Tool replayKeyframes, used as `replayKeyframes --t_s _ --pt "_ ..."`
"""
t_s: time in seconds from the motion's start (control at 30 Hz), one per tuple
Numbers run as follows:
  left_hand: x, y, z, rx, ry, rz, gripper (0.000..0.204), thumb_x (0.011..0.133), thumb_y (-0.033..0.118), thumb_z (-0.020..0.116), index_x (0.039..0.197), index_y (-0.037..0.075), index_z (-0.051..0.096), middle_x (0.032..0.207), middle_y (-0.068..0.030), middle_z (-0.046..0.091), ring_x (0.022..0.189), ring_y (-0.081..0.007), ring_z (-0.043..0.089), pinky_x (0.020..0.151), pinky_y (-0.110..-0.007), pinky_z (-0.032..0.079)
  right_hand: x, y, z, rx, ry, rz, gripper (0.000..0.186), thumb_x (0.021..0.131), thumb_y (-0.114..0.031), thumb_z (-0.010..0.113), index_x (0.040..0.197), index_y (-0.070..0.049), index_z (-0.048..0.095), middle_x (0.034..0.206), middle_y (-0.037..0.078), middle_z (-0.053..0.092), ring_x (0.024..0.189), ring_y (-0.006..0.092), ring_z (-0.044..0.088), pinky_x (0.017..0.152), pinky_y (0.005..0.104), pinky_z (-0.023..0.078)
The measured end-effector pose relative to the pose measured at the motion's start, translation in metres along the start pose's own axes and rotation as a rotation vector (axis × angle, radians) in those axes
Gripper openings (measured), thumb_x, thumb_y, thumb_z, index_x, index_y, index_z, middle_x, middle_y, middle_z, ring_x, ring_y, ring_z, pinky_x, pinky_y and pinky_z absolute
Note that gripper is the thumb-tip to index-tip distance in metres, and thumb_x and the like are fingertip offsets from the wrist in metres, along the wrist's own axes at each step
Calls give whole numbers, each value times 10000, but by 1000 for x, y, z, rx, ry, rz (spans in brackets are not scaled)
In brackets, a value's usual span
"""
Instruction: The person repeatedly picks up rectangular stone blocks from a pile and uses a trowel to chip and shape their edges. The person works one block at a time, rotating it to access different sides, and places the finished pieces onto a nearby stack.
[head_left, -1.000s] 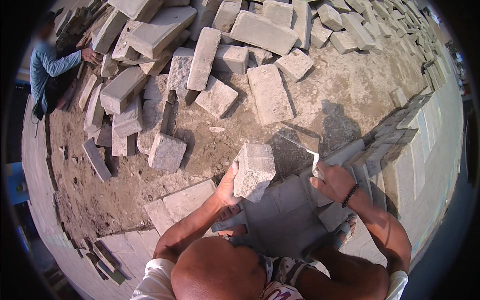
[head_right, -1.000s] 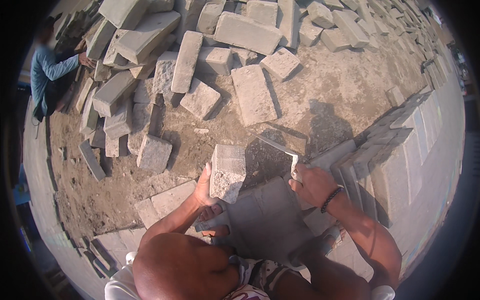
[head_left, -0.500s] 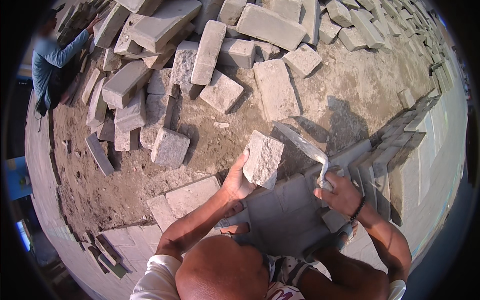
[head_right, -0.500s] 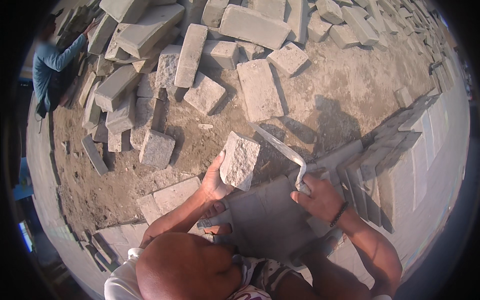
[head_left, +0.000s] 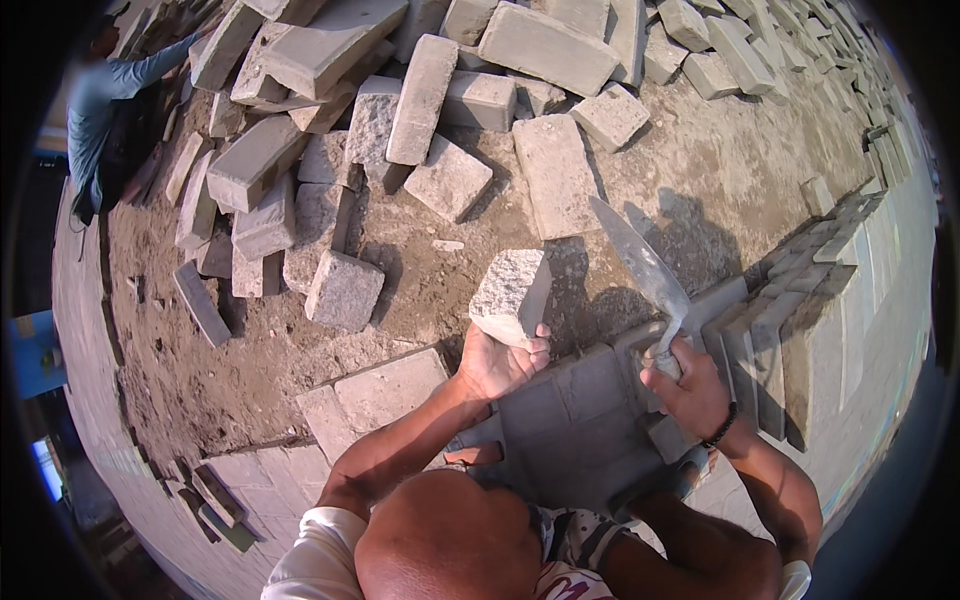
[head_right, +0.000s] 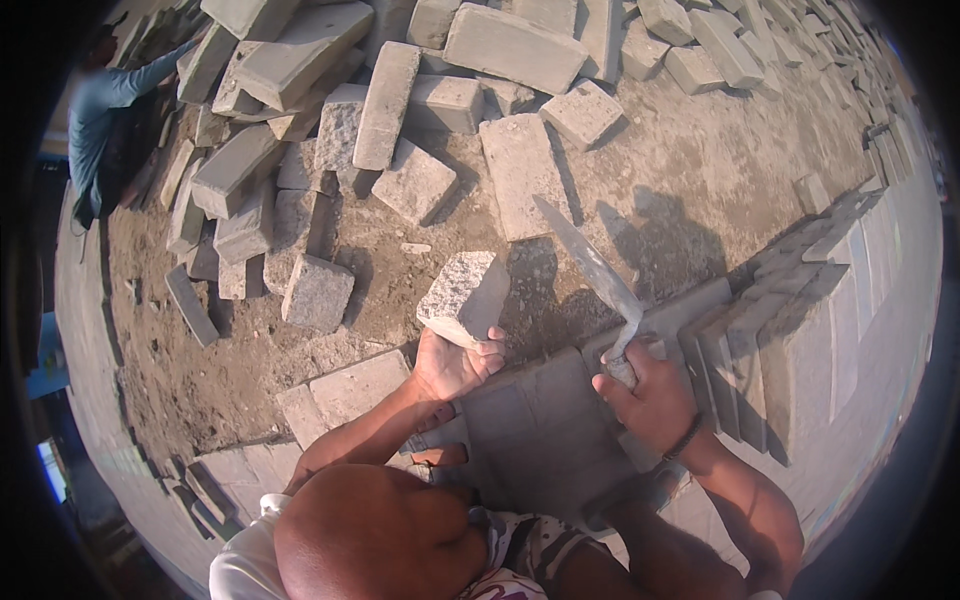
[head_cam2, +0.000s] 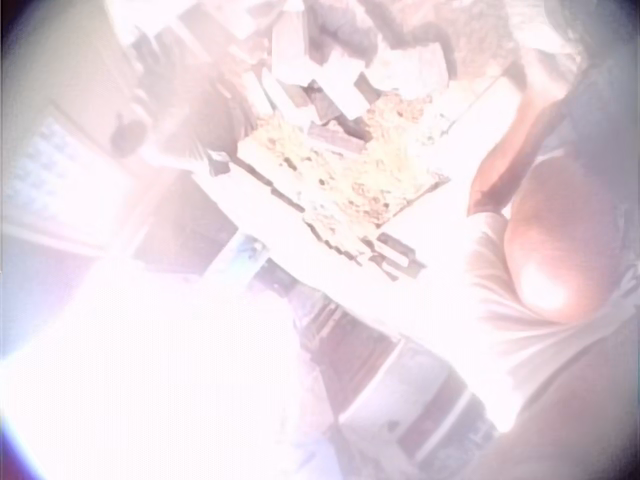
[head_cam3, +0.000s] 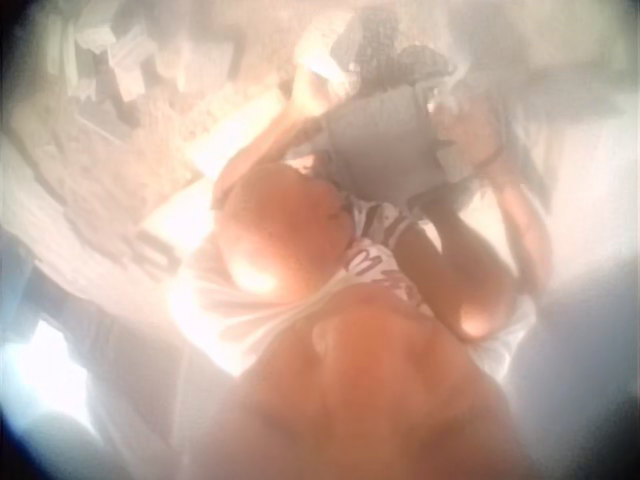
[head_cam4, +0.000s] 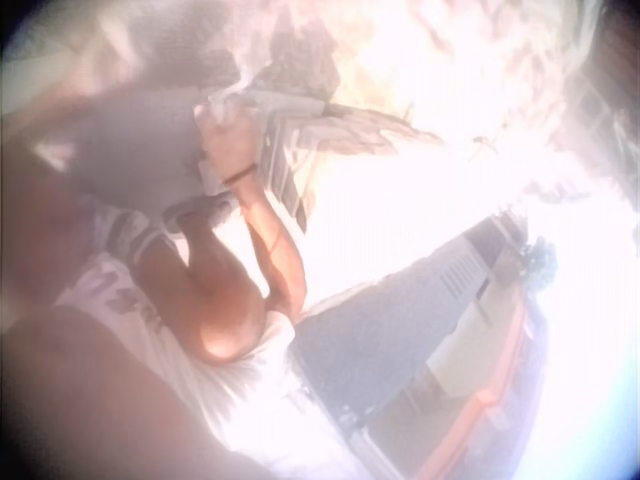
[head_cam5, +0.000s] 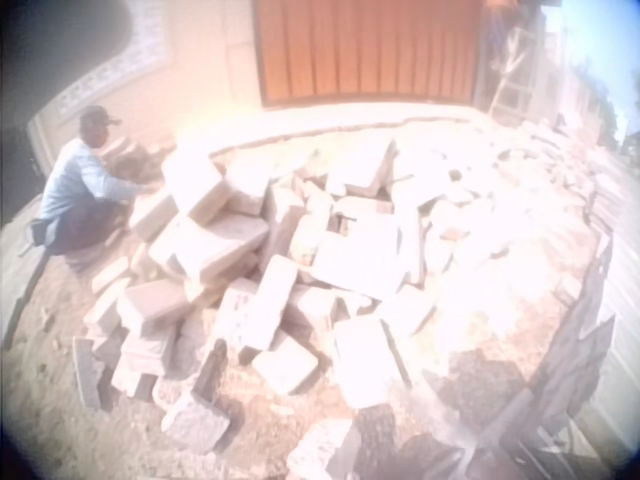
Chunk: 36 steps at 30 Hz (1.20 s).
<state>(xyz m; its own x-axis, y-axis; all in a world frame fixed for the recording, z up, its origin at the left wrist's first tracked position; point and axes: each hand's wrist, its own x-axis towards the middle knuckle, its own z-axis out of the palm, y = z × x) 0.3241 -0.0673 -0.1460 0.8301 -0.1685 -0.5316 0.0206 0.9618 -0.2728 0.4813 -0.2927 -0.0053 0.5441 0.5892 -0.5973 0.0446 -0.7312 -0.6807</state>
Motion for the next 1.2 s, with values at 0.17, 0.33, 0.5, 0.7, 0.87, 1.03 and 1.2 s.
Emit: replayKeyframes --t_s 0.17,0.33,0.5,0.7,0.87,1.03,1.2 --pt "-2 -2 7 -102 -113 -74 449 962 502 394 1123 121 569 855 -97 514 671 -187 420 620 -303 357 -15 9 16 -236 -25 -264 339 890 -254 676 1047 28 574 715 215 627 727 410 659 642 426 501" --pt "-9 3 6 264 -71 96 501 978 560 433 1225 147 572 996 -108 612 811 -226 539 707 -372 433 -19 30 -4 -245 62 -116 367 893 -280 661 1049 38 564 705 232 612 692 419 633 627 446 467" --pt "-21 -1 31 800 170 334 663 883 478 685 1379 93 472 1211 -110 622 1122 -267 605 934 -432 494 -55 28 -55 -50 286 -78 381 889 -275 655 1071 49 574 629 186 571 583 334 608 581 407 460" --pt "11 -38 93 1415 -38 133 718 820 281 778 1365 -44 442 1214 -150 596 1114 -202 584 973 -351 469 -111 47 -65 -133 444 -87 316 851 -195 693 1053 31 604 629 89 571 562 194 589 549 319 448" --pt "56 -108 109 1921 -300 -172 791 795 382 784 1359 -60 448 1186 -266 612 1092 -300 627 927 -388 494 -135 52 -54 -102 407 -76 268 870 -166 699 1038 19 602 652 92 605 621 156 661 568 307 497" --pt "84 -178 93 2321 -611 -76 679 842 454 689 1309 -6 514 1143 -279 606 1076 -433 596 921 -485 464 -141 51 -61 -88 376 -119 340 866 -227 713 1074 10 584 676 172 612 602 364 630 549 401 480" --pt "98 -226 69 2607 -1019 440 607 855 437 675 1295 34 558 1134 -212 583 1109 -422 483 952 -528 372 -168 67 -67 -155 426 -148 294 899 -248 703 975 -7 552 534 160 493 481 350 545 468 426 393"
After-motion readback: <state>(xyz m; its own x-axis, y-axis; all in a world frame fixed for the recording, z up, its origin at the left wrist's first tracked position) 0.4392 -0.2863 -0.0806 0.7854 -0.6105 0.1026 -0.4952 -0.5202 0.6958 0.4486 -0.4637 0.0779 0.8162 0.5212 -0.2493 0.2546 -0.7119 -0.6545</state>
